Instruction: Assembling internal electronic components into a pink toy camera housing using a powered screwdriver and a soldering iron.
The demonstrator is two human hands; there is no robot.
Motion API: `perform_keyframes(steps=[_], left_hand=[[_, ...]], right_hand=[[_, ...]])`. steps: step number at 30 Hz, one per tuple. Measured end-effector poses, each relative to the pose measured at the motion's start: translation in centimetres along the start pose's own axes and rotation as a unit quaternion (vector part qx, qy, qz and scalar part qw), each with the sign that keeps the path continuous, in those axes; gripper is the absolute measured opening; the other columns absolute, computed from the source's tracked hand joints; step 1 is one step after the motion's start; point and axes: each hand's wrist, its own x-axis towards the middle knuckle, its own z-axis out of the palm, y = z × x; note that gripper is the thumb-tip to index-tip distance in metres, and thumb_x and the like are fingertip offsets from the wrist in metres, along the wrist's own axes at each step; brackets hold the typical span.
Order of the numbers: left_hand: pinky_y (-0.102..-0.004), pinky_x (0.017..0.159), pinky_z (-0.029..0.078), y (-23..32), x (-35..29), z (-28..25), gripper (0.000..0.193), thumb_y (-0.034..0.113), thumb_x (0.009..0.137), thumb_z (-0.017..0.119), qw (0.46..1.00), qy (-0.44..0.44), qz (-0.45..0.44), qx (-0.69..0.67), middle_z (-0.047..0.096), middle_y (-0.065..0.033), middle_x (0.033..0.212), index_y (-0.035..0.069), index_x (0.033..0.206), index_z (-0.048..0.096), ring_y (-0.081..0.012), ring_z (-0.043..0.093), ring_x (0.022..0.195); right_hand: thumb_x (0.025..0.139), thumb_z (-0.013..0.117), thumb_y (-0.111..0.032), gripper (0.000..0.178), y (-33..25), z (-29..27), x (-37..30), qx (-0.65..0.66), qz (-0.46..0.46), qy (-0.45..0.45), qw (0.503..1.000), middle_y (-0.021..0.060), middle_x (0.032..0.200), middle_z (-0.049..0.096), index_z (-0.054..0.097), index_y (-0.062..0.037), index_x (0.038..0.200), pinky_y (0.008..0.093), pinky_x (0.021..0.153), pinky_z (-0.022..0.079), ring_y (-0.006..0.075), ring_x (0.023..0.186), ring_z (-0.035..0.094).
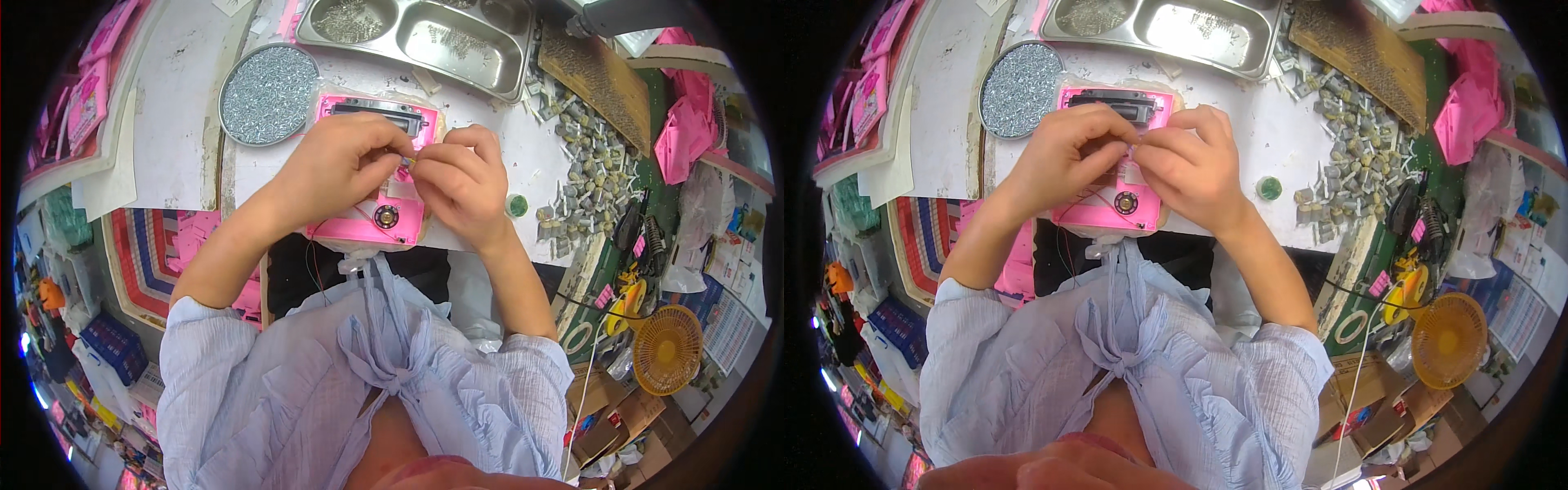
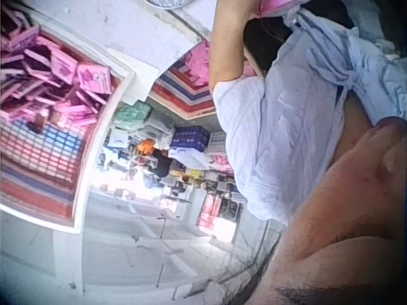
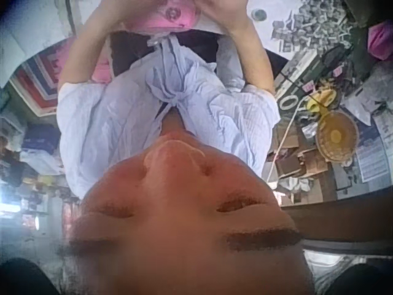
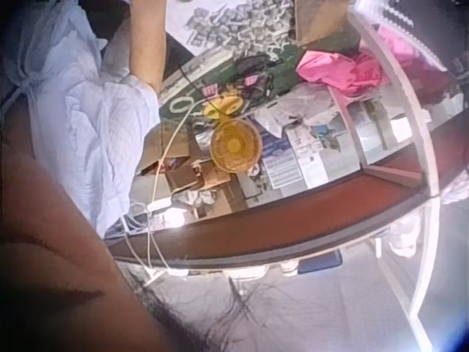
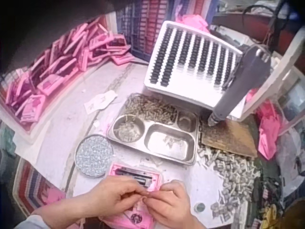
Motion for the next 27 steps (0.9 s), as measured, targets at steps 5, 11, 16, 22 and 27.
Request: perform_keyframes(steps=[5, 11, 16, 22, 27], left_hand=[[-0.0252, 0.064, 0.052, 1.4, 0.6, -1.3, 0.009, 0.000, 0.092, 0.066, 0.994, -0.090, -0.059, -0.006, 0.065, -0.0065, 0.085, -0.002, 0.101, 0.066, -0.0109, 0.066, 0.073], [-0.0249, 0.065, 0.052, 1.8, -0.4, -1.4, 0.007, 0.001, 0.094, 0.064, 0.986, -0.025, -0.143, -0.078, 0.065, -0.0040, 0.085, -0.002, 0.100, 0.065, -0.0086, 0.065, 0.074], [-0.0246, 0.064, 0.053, 0.4, -1.8, -1.0, 0.009, 0.001, 0.095, 0.064, 0.987, 0.072, -0.117, -0.082, 0.066, -0.0029, 0.084, -0.002, 0.103, 0.066, -0.0077, 0.066, 0.073], [-0.0269, 0.065, 0.053, 2.2, -1.2, -0.4, 0.007, 0.000, 0.091, 0.067, 0.993, 0.089, -0.066, 0.039, 0.066, -0.0068, 0.083, -0.001, 0.097, 0.068, -0.0130, 0.067, 0.071], [-0.0263, 0.067, 0.049, 0.9, -1.1, 1.2, 0.004, 0.001, 0.091, 0.069, 0.990, 0.086, 0.003, 0.108, 0.069, -0.0074, 0.087, 0.000, 0.095, 0.070, -0.0145, 0.064, 0.075]], right_hand=[[0.067, 0.082, -0.010, 0.024, 0.4, -0.3, -0.4, -0.017, -0.031, -0.021, 0.999, 0.0006, 0.099, 0.070, 0.073, -0.0128, 0.090, 0.0426, 0.080, 0.047, 0.0263, 0.095, 0.061], [0.072, 0.081, -0.013, 0.017, 1.4, -1.3, -0.5, 0.047, 0.135, -0.069, 0.987, 0.0019, 0.093, 0.069, 0.075, -0.0112, 0.089, 0.0381, 0.077, 0.047, 0.0263, 0.085, 0.056], [0.075, 0.080, -0.017, 0.014, 1.4, -0.8, 0.0, 0.027, 0.161, -0.127, 0.978, 0.0041, 0.089, 0.068, 0.077, -0.0104, 0.087, 0.0387, 0.076, 0.048, 0.0273, 0.083, 0.055], [0.077, 0.079, -0.020, 0.018, 1.1, -1.8, 0.1, 0.011, 0.189, -0.143, 0.971, 0.0072, 0.087, 0.068, 0.077, -0.0097, 0.092, 0.0407, 0.079, 0.049, 0.0296, 0.087, 0.057], [0.085, 0.077, -0.010, 0.026, -0.4, -8.7, -6.5, 0.025, 0.315, 0.044, 0.948, 0.0072, 0.092, 0.069, 0.075, -0.0058, 0.110, 0.0339, 0.080, 0.051, 0.0208, 0.085, 0.063]])
